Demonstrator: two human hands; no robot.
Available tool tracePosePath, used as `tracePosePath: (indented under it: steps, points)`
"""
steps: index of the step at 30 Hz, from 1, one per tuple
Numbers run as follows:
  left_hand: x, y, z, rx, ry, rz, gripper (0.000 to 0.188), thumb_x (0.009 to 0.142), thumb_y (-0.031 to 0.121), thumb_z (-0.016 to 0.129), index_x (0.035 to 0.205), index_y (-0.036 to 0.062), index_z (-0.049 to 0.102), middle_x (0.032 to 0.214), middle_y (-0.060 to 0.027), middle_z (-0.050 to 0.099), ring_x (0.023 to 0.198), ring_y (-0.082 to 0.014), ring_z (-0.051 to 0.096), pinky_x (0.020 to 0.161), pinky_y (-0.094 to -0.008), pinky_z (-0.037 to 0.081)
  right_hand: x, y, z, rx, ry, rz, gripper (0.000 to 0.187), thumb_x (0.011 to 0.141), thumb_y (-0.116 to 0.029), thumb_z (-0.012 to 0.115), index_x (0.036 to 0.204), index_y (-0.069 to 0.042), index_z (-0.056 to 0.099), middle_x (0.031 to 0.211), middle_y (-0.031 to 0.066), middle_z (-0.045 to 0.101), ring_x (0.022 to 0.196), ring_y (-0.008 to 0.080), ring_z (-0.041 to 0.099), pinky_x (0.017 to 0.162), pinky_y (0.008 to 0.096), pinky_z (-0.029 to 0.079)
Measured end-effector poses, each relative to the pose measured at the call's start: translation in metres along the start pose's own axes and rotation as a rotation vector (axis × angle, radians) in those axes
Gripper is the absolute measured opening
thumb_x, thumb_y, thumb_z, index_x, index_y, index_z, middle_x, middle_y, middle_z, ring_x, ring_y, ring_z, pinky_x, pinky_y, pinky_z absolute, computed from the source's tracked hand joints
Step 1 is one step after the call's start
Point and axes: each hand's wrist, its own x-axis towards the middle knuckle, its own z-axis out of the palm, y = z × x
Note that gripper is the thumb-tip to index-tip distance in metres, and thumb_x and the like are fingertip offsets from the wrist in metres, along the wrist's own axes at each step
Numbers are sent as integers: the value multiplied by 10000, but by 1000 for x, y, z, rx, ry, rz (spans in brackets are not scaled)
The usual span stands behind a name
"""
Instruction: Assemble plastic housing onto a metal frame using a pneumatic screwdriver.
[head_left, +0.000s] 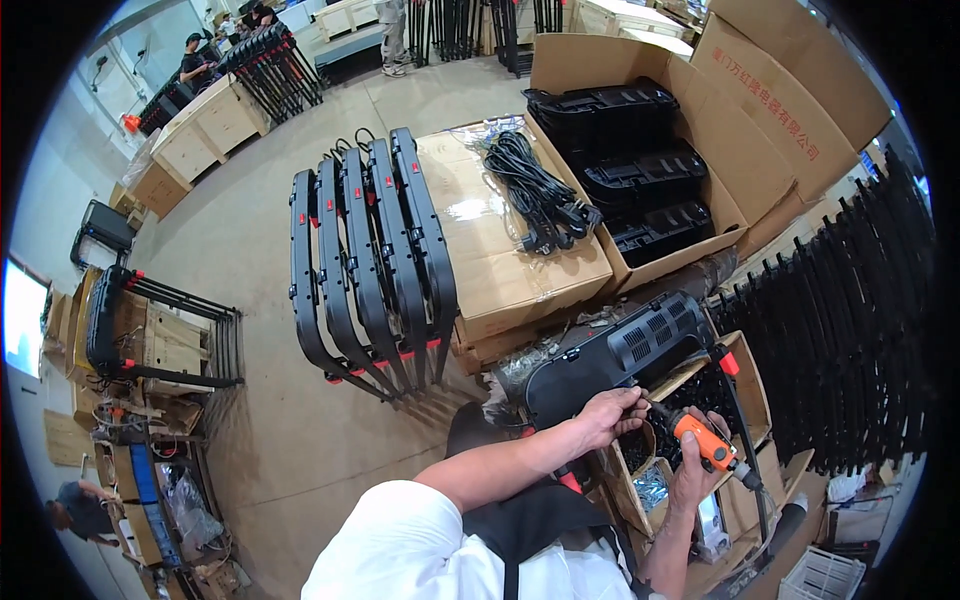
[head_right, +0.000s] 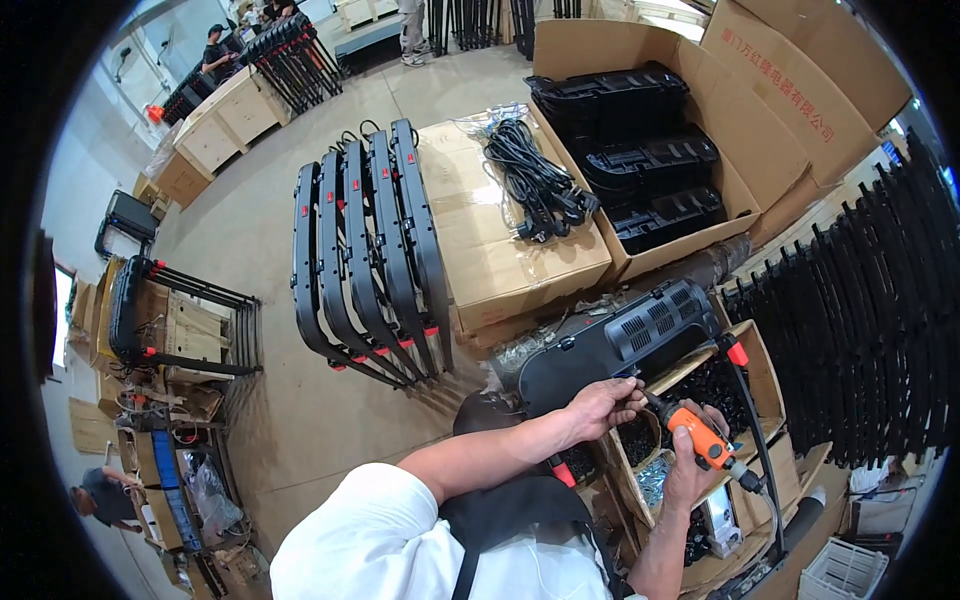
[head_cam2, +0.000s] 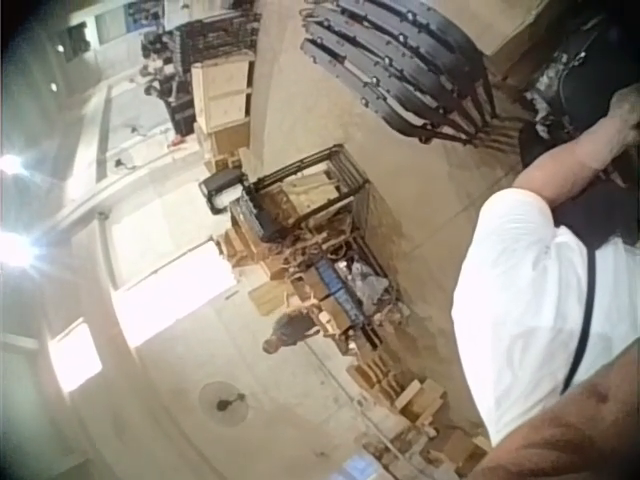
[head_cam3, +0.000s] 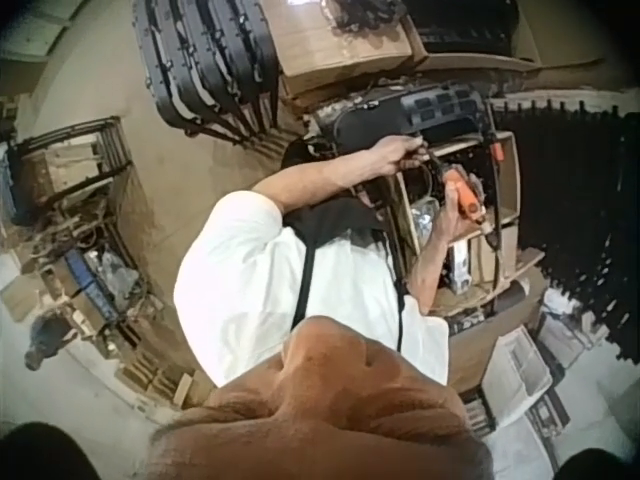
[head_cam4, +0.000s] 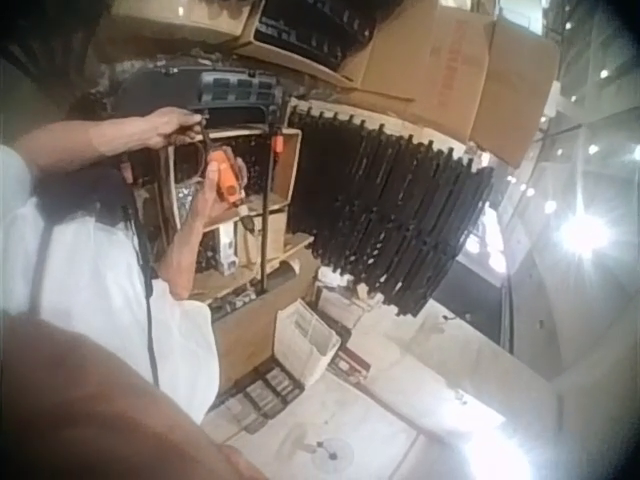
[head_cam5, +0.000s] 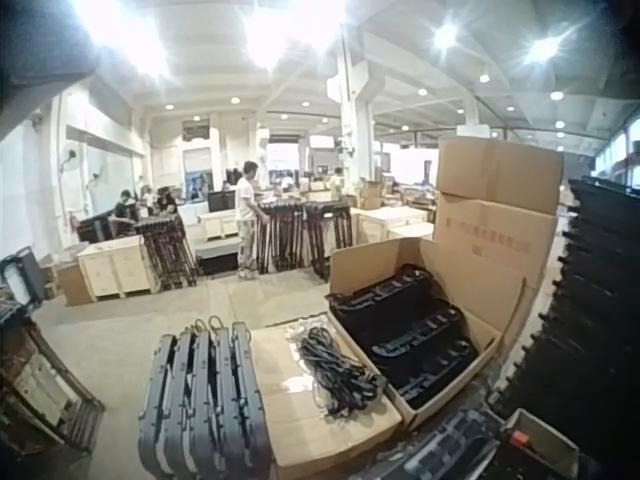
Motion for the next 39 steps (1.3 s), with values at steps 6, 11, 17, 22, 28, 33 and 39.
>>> tracePosePath:
  steps: [6, 11, 17, 22, 28, 33, 39]
  points:
    - [8, -3, 5, 34, -20, -8, 254, 1083, 256, 555, 1199, 50, 648, 939, -32, 712, 783, -144, 712, 693, -256, 627, 0, -9, -3, 10, 1, 4, 548, 886, -88, 738, 1370, -17, 492, 1278, 213, 648, 1191, 277, 620, 1117, 439, 438]
    - [10, -5, 2, 52, -23, -1, 280, 1081, 281, 555, 1216, 51, 642, 932, -26, 709, 768, -128, 703, 678, -254, 626, -1, -8, -5, 51, -11, 22, 539, 892, -83, 730, 1368, -28, 484, 1273, 195, 644, 1199, 259, 601, 1131, 437, 415]
    - [10, -8, 5, 52, -71, -32, 280, 1065, 298, 591, 1260, 105, 648, 929, 33, 707, 791, -91, 705, 693, -258, 616, -5, -6, -13, 76, 26, -7, 538, 906, -52, 701, 1397, -9, 485, 1288, 211, 638, 1201, 297, 613, 1124, 449, 430]
    - [7, -3, 10, 5, -58, -82, 288, 1064, 301, 592, 1287, 128, 653, 940, 43, 708, 808, -90, 698, 717, -266, 612, -3, -6, -9, 50, 32, -35, 525, 923, -51, 696, 1400, 0, 484, 1292, 224, 640, 1205, 304, 612, 1124, 458, 429]
    - [4, 3, 17, -44, -92, -86, 304, 1072, 299, 575, 1311, 124, 644, 948, 35, 704, 818, -97, 690, 721, -260, 601, 2, -7, -2, 49, 64, -5, 563, 891, -96, 722, 1391, -5, 480, 1284, 206, 628, 1203, 304, 600, 1125, 458, 421]
    - [1, 8, 23, -79, -108, -65, 305, 1085, 293, 549, 1303, 99, 640, 946, 15, 688, 805, -107, 675, 713, -259, 596, 5, -13, 10, 76, 84, 1, 538, 906, -84, 705, 1392, -19, 483, 1286, 205, 627, 1210, 299, 596, 1136, 458, 406]
    - [1, 17, 13, -74, -124, -59, 336, 1111, 281, 483, 1309, 43, 613, 1041, -42, 703, 907, -158, 699, 806, -293, 621, 13, -7, 22, 75, 78, -11, 533, 904, -71, 701, 1389, -20, 488, 1281, 200, 634, 1200, 282, 607, 1123, 450, 425]
